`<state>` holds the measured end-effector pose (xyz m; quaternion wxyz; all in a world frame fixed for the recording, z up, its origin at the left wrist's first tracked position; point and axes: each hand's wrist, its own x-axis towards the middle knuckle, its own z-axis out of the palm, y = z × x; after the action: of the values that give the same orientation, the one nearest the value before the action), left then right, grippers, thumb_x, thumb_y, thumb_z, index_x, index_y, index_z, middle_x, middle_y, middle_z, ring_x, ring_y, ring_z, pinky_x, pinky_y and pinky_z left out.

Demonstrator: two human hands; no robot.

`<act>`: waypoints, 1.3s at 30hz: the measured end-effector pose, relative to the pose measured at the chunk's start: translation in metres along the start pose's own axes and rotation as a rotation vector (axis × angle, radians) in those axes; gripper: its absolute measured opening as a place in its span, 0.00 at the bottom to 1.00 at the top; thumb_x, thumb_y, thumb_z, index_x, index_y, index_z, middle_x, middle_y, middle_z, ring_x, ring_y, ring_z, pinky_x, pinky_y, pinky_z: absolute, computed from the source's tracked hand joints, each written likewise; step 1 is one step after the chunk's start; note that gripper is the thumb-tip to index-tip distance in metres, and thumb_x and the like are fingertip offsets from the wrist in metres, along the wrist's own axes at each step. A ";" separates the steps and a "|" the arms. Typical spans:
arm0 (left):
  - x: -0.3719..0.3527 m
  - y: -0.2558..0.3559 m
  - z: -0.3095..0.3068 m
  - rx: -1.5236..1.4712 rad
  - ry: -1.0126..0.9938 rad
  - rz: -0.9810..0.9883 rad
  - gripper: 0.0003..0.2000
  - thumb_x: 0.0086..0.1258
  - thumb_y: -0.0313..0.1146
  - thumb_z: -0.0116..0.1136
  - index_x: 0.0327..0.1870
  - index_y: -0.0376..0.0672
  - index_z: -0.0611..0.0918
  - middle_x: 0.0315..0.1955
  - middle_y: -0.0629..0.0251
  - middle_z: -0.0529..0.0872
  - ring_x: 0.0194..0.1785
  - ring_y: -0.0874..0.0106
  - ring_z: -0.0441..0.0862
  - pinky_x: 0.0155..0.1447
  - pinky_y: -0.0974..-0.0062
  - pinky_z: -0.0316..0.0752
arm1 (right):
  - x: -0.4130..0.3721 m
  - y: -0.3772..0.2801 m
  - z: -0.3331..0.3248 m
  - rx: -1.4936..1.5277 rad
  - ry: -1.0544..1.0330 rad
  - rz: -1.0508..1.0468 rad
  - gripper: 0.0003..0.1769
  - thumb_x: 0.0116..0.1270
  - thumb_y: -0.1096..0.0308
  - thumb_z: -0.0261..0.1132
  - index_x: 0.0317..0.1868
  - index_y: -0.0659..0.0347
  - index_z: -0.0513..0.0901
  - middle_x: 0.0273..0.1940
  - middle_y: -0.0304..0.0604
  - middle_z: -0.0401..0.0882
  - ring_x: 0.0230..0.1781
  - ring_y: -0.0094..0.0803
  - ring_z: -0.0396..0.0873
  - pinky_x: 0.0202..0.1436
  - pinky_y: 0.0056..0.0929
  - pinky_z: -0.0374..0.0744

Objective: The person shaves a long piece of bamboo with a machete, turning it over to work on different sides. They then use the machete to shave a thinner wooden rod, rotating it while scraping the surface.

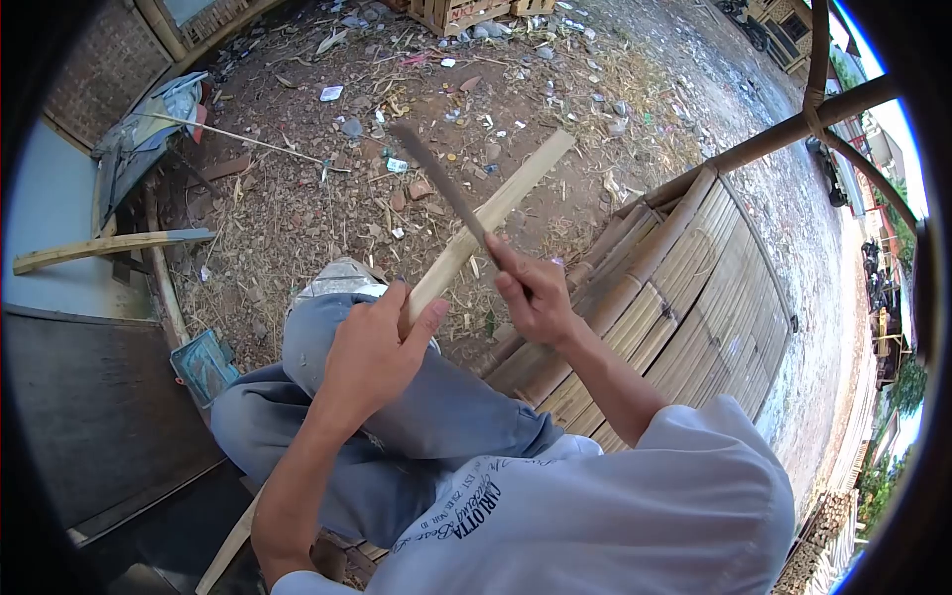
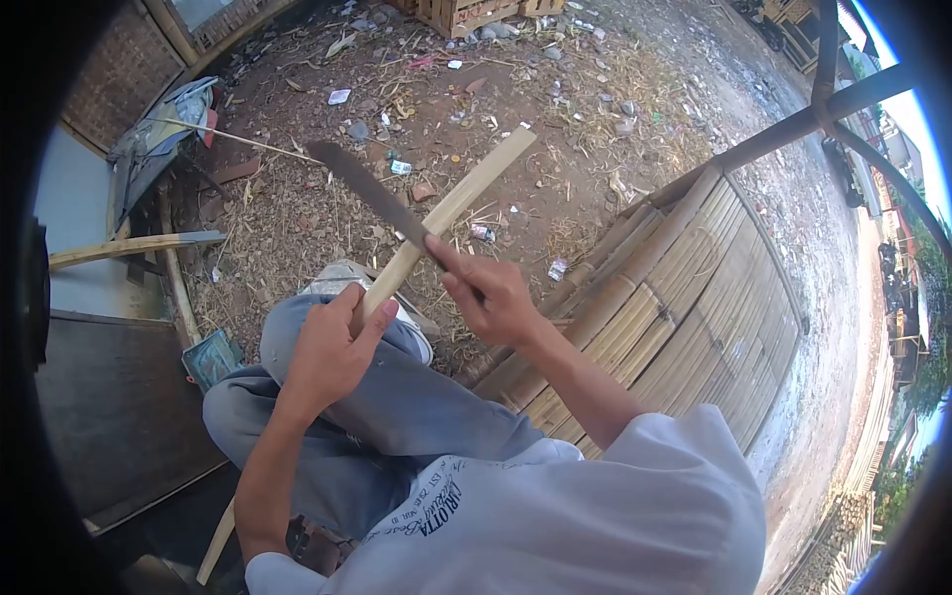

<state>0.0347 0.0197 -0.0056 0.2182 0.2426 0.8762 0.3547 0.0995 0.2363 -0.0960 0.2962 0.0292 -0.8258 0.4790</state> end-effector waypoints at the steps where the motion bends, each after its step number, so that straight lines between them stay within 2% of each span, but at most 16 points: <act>1: 0.000 -0.001 0.000 -0.006 0.005 0.020 0.22 0.74 0.47 0.56 0.30 0.34 0.73 0.14 0.51 0.74 0.18 0.54 0.73 0.27 0.60 0.64 | -0.001 -0.004 0.002 -0.123 -0.121 -0.100 0.26 0.76 0.65 0.56 0.73 0.51 0.69 0.19 0.34 0.63 0.18 0.19 0.66 0.22 0.27 0.68; 2: 0.000 -0.002 0.000 -0.010 0.007 0.042 0.22 0.74 0.47 0.56 0.29 0.34 0.72 0.14 0.50 0.74 0.18 0.53 0.72 0.27 0.59 0.64 | -0.002 -0.006 0.003 -0.247 -0.239 -0.198 0.27 0.74 0.65 0.59 0.72 0.48 0.70 0.18 0.38 0.61 0.19 0.22 0.64 0.24 0.30 0.69; 3: 0.000 -0.003 0.001 -0.004 0.001 0.046 0.22 0.74 0.47 0.56 0.29 0.34 0.72 0.14 0.50 0.74 0.18 0.53 0.72 0.27 0.59 0.64 | 0.001 0.001 0.002 -0.232 -0.176 -0.211 0.24 0.76 0.67 0.56 0.72 0.51 0.70 0.19 0.36 0.66 0.18 0.20 0.69 0.22 0.30 0.69; 7: -0.004 -0.005 0.002 0.046 0.038 0.036 0.21 0.74 0.46 0.56 0.29 0.34 0.72 0.14 0.49 0.75 0.19 0.50 0.73 0.27 0.56 0.64 | 0.042 0.035 -0.029 0.000 0.286 0.488 0.26 0.78 0.61 0.54 0.75 0.48 0.65 0.18 0.29 0.60 0.18 0.17 0.61 0.21 0.24 0.65; 10: -0.006 -0.005 0.003 0.059 0.042 0.057 0.21 0.74 0.46 0.56 0.29 0.35 0.72 0.14 0.49 0.75 0.19 0.49 0.74 0.28 0.55 0.64 | 0.054 0.037 -0.046 0.191 0.405 0.591 0.26 0.80 0.61 0.52 0.75 0.50 0.63 0.19 0.26 0.59 0.19 0.16 0.59 0.22 0.22 0.64; 13: -0.007 -0.007 0.004 0.045 0.038 0.053 0.21 0.74 0.46 0.56 0.28 0.35 0.72 0.14 0.50 0.74 0.19 0.50 0.73 0.27 0.57 0.64 | 0.027 0.016 -0.030 0.226 0.324 0.391 0.26 0.80 0.62 0.52 0.75 0.52 0.64 0.20 0.26 0.61 0.20 0.14 0.61 0.23 0.21 0.65; 15: -0.004 -0.005 0.003 0.050 0.035 0.068 0.22 0.75 0.46 0.56 0.27 0.35 0.72 0.13 0.51 0.73 0.18 0.51 0.72 0.27 0.58 0.63 | 0.001 0.004 -0.014 0.081 0.110 0.203 0.26 0.77 0.67 0.56 0.74 0.53 0.67 0.20 0.31 0.66 0.19 0.20 0.66 0.24 0.23 0.68; 17: -0.005 0.000 0.001 0.026 -0.003 0.029 0.23 0.75 0.47 0.55 0.26 0.35 0.72 0.13 0.53 0.73 0.18 0.56 0.72 0.27 0.60 0.62 | -0.006 -0.003 -0.004 -0.069 -0.074 -0.183 0.24 0.75 0.69 0.55 0.70 0.62 0.71 0.22 0.40 0.72 0.18 0.24 0.69 0.25 0.25 0.71; 18: -0.004 -0.001 0.002 0.031 -0.010 0.025 0.23 0.75 0.47 0.55 0.26 0.35 0.72 0.13 0.53 0.73 0.18 0.56 0.72 0.27 0.60 0.62 | -0.008 -0.002 0.002 -0.065 -0.070 -0.175 0.24 0.75 0.69 0.55 0.70 0.62 0.71 0.22 0.40 0.72 0.18 0.24 0.69 0.25 0.25 0.71; 20: -0.001 -0.004 0.003 0.004 -0.001 0.042 0.23 0.76 0.48 0.53 0.27 0.34 0.72 0.13 0.55 0.72 0.17 0.62 0.69 0.27 0.63 0.61 | -0.008 0.001 0.010 -0.091 -0.055 -0.116 0.30 0.68 0.74 0.62 0.71 0.48 0.72 0.21 0.43 0.73 0.17 0.36 0.72 0.23 0.34 0.71; 21: 0.000 -0.003 0.001 0.004 0.000 0.040 0.23 0.76 0.48 0.53 0.27 0.34 0.72 0.13 0.55 0.72 0.17 0.62 0.69 0.27 0.63 0.61 | -0.003 0.001 0.008 -0.150 -0.074 -0.128 0.31 0.68 0.73 0.62 0.71 0.44 0.72 0.21 0.43 0.74 0.17 0.36 0.73 0.24 0.36 0.72; 27: 0.008 -0.004 -0.007 -0.108 -0.038 -0.064 0.24 0.78 0.49 0.50 0.28 0.34 0.73 0.15 0.61 0.70 0.20 0.71 0.62 0.27 0.67 0.58 | 0.037 0.020 0.002 -0.219 0.086 -0.083 0.27 0.69 0.70 0.62 0.69 0.42 0.75 0.21 0.45 0.73 0.17 0.38 0.73 0.25 0.36 0.73; 34: 0.028 -0.012 -0.005 -0.159 0.038 -0.021 0.25 0.79 0.50 0.49 0.27 0.34 0.73 0.16 0.68 0.65 0.23 0.76 0.59 0.28 0.69 0.57 | 0.077 0.041 0.003 -0.317 0.092 -0.089 0.27 0.70 0.68 0.62 0.69 0.42 0.75 0.20 0.45 0.73 0.17 0.38 0.71 0.25 0.35 0.73; 36: 0.028 -0.011 -0.005 -0.196 0.048 0.005 0.26 0.79 0.50 0.48 0.26 0.35 0.72 0.17 0.70 0.65 0.23 0.77 0.59 0.28 0.70 0.57 | 0.085 0.040 0.004 -0.349 0.108 -0.093 0.24 0.73 0.63 0.59 0.69 0.42 0.74 0.19 0.42 0.71 0.15 0.33 0.67 0.25 0.35 0.71; 38: 0.026 -0.006 -0.011 -0.208 -0.014 -0.084 0.25 0.80 0.48 0.48 0.25 0.36 0.70 0.18 0.71 0.65 0.24 0.78 0.58 0.27 0.71 0.56 | 0.109 0.037 -0.013 -0.369 0.210 0.326 0.23 0.76 0.58 0.56 0.70 0.42 0.73 0.20 0.42 0.75 0.17 0.28 0.70 0.26 0.35 0.71; 39: 0.018 -0.006 -0.009 -0.205 -0.010 -0.080 0.25 0.80 0.48 0.48 0.25 0.36 0.70 0.18 0.71 0.65 0.24 0.78 0.58 0.27 0.71 0.56 | 0.120 0.060 -0.036 -0.380 0.264 0.377 0.23 0.77 0.56 0.55 0.71 0.42 0.72 0.19 0.37 0.69 0.18 0.24 0.64 0.25 0.31 0.67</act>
<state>0.0136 0.0215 -0.0077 0.2601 0.1856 0.8433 0.4321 -0.0026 0.3265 -0.0675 0.3068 -0.2434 -0.8460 0.3619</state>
